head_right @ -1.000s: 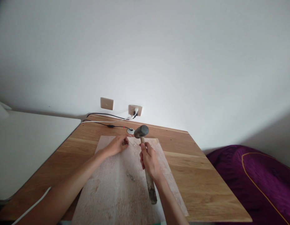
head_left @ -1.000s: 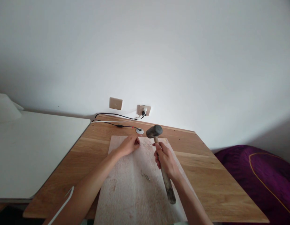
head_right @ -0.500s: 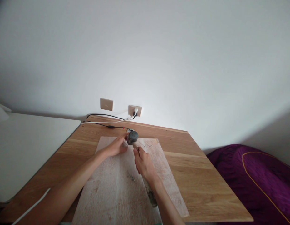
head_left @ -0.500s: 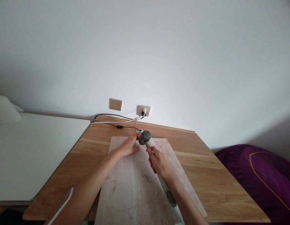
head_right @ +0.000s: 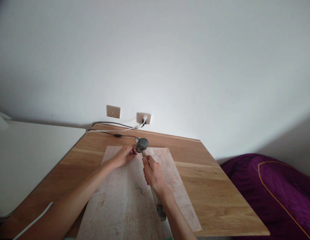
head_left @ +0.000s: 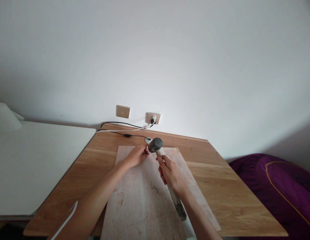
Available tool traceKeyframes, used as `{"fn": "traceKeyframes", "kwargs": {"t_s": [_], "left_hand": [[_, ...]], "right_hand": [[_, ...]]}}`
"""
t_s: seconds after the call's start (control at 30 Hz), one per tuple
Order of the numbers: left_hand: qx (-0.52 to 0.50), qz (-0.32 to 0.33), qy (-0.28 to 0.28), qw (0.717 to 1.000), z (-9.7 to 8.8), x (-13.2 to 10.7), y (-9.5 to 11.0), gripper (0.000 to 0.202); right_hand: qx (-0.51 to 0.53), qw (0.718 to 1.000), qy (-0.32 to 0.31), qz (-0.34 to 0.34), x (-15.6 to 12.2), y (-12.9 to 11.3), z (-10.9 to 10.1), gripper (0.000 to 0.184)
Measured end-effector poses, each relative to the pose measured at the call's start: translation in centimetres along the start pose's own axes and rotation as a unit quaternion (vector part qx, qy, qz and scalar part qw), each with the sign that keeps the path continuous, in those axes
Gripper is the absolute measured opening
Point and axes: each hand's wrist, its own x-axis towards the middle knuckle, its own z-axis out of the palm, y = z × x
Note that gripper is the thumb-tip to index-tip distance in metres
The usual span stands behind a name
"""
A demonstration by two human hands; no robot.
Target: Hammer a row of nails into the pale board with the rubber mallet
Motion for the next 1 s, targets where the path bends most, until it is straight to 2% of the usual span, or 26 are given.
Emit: {"fn": "traceKeyframes", "kwargs": {"t_s": [0.17,0.27,0.47,0.57,0.67,0.77,0.8,0.9,1.0], "left_hand": [[0.025,0.046,0.027,0.998,0.1,-0.3,0.0,0.076],[0.030,0.048,0.025,0.998,0.2,-0.5,-0.3,0.087],[0.095,0.064,0.009,0.993,-0.4,-0.7,-0.1,0.087],[0.158,0.079,0.016,0.984,-1.3,-1.2,1.7,0.081],[0.217,0.132,0.000,0.967,-1.9,-2.8,4.6,0.056],[0.258,0.242,-0.107,0.929,-1.9,-5.2,7.6,0.038],[0.274,0.269,-0.125,0.915,-1.7,-6.0,8.3,0.035],[0.345,0.327,-0.149,0.867,-1.0,-8.0,9.5,0.032],[0.396,0.367,-0.134,0.831,-0.1,-8.9,9.6,0.033]], "right_hand": [[-0.017,1.000,-0.011,0.019,0.3,1.0,0.4,0.037],[-0.017,1.000,-0.009,0.024,0.2,1.1,0.2,0.036],[0.005,1.000,0.017,0.024,-1.8,0.7,-1.7,0.047],[-0.011,0.999,0.008,0.050,-3.5,1.9,-2.8,0.049],[-0.020,0.998,0.009,0.066,-5.0,3.8,-3.6,0.050],[-0.012,0.997,0.022,0.073,-5.8,5.5,-4.1,0.052],[-0.003,0.997,0.028,0.078,-6.0,5.8,-4.2,0.053],[0.032,0.994,0.042,0.094,-6.2,6.1,-4.3,0.054],[0.052,0.993,0.047,0.093,-6.4,5.9,-4.3,0.052]]}}
